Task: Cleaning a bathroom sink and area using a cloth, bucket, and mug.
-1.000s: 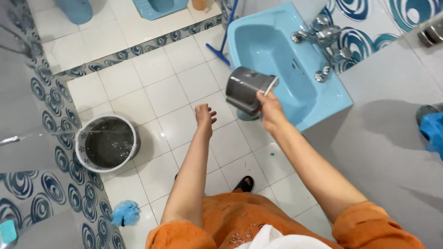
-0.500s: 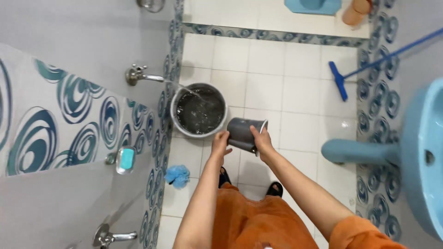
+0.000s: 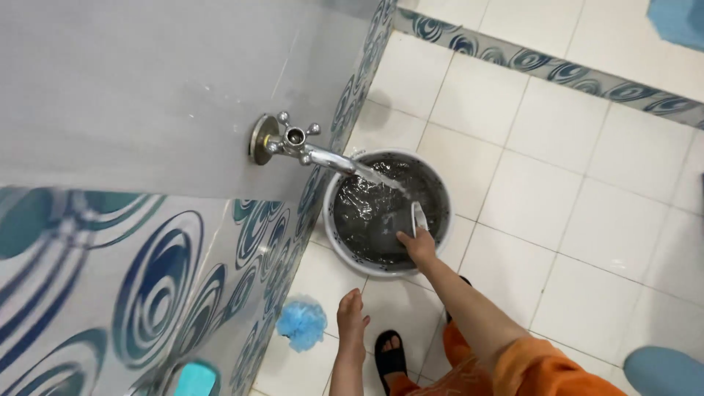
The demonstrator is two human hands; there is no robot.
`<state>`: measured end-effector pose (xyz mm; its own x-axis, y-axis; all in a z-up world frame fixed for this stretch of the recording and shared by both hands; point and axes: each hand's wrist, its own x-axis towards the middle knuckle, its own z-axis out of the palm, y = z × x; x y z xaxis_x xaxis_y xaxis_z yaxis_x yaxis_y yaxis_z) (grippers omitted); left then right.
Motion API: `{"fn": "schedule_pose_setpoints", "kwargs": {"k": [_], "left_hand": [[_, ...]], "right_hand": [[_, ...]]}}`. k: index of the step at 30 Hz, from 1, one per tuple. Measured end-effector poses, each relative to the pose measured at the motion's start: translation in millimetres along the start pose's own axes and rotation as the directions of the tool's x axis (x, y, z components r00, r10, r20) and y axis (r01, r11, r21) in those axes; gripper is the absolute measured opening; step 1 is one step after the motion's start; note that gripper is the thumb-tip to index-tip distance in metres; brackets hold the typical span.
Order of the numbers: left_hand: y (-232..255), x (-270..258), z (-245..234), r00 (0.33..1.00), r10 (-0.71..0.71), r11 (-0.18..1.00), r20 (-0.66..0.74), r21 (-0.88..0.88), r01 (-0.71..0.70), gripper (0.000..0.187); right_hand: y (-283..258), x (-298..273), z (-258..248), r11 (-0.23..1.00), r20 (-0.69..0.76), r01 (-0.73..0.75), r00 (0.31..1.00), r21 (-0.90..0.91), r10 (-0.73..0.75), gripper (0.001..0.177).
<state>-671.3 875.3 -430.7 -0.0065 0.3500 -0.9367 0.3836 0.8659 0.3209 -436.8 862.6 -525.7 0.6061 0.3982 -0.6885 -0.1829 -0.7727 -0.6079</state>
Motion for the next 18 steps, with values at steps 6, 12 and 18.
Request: {"fn": "schedule_pose_setpoints", "kwargs": {"k": [6, 12, 18], "left_hand": [[-31, 96, 11, 0.996, -0.086, 0.981, -0.024, -0.175, 0.080, 0.057], [-82, 169, 13, 0.983, -0.181, 0.956, -0.041, -0.243, 0.166, 0.058], [-83, 147, 7, 0.996, -0.077, 0.963, -0.045, -0.261, 0.063, 0.056]], "right_hand": [[82, 135, 101, 0.922, 0.273, -0.118, 0.962, 0.369, 0.014, 0.038], [134, 202, 92, 0.963, 0.387, -0.152, 0.920, 0.224, 0.055, 0.040], [99, 156, 69, 0.502, 0.337, 0.449, 0.892, -0.739, -0.302, 0.030]]}}
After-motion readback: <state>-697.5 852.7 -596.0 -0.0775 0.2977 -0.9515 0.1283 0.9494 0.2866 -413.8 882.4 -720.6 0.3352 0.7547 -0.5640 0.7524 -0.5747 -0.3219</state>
